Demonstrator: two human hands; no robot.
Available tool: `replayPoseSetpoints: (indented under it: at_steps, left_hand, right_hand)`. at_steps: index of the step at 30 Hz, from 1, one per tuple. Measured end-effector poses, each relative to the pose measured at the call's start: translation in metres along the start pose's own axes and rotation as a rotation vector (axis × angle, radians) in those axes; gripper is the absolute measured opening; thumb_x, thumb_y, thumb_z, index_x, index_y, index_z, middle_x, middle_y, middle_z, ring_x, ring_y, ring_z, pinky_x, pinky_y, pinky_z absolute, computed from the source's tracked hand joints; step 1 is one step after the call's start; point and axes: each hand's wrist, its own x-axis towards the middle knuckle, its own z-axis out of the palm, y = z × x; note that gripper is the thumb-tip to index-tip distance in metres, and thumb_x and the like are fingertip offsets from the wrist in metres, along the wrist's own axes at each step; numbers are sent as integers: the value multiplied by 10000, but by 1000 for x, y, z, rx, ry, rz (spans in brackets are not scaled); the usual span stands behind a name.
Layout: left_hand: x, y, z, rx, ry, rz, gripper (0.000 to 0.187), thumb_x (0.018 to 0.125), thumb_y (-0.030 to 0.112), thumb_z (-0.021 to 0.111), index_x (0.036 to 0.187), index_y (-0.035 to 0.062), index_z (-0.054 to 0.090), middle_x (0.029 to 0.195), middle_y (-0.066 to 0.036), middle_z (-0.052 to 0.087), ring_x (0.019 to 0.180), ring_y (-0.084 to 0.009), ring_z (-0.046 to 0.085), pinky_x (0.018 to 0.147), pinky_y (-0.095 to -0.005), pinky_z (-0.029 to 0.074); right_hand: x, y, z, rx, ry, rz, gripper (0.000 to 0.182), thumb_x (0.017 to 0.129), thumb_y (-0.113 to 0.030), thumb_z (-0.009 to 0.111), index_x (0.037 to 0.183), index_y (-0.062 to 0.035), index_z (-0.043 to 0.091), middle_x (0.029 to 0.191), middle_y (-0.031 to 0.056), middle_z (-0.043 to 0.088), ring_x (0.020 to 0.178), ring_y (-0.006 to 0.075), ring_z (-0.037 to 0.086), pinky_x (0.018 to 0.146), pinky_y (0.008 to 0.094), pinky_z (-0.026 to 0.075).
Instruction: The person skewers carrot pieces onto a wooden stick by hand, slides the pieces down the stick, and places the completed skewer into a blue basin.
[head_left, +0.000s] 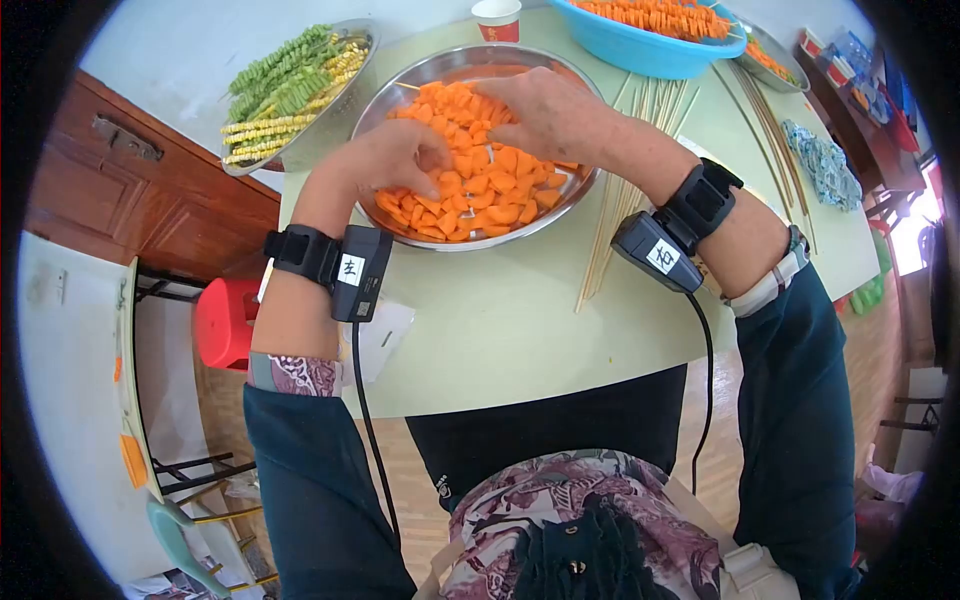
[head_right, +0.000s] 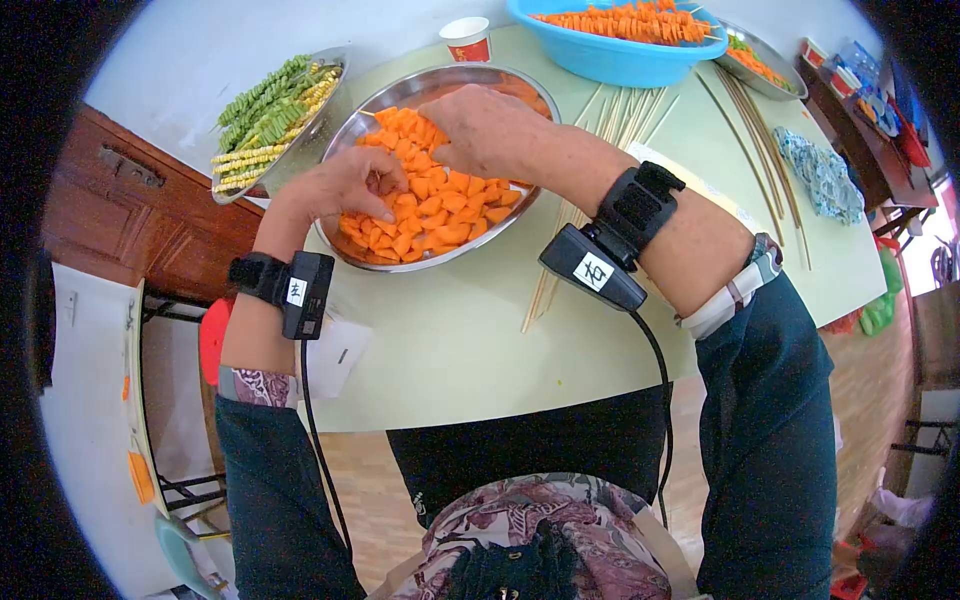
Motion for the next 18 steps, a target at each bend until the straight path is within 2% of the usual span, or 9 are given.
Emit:
replayPoseSetpoints:
  at_steps: [4,6,7,9,13,16,18]
  left_hand:
    - [-2,1,0,19,-14,-34,171,649,46,735,791,30,640,668,3,548,625,-96,515,583,-235,429]
    - [-5,3,-3,-252,27,-234,104,688,44,709,764,25,641,620,1,541,529,-85,503,487,-227,419]
    - [-5,1,-3,-253,28,-233,104,688,44,709,764,25,641,620,1,541,529,-85,503,487,-227,419]
    - [-4,-5,-3,-56,247,-206,57,726,39,680,763,18,642,577,-5,541,448,-77,481,407,-223,391]
    - [-3,-9,-6,-72,301,-226,80,706,62,671,739,-5,642,616,-57,590,460,-121,524,429,-249,418]
    - [-6,-1,-7,-202,267,-260,94,738,76,656,789,-2,649,631,-61,598,451,-121,526,428,-241,425]
    - [-7,3,-8,-351,304,-286,113,797,47,609,873,-32,635,656,-49,597,499,-90,561,439,-205,437]
  right_hand:
    - [1,0,0,4,-12,-11,454,756,-152,646,1169,-15,521,857,197,629,759,280,615,713,347,506]
    - [1,-1,-1,-21,-35,10,448,770,-163,643,1176,-21,519,864,190,632,762,265,618,715,337,508]
    - [0,-1,-1,-21,-36,9,448,770,-163,643,1176,-21,519,864,190,632,762,265,618,715,337,508]
    - [0,-2,-1,-21,-21,10,444,774,-166,642,1176,-24,520,858,188,633,753,259,619,709,330,512]
    - [0,-1,-2,-19,-27,12,444,772,-161,644,1175,-24,519,859,189,634,745,258,620,701,328,515]
    - [0,-2,-1,-21,-12,-1,442,772,-166,644,1171,-23,521,862,190,635,747,260,623,698,325,517]
    - [-1,-4,-4,-10,-29,12,446,771,-170,641,1175,-23,520,898,194,632,782,261,624,719,327,514]
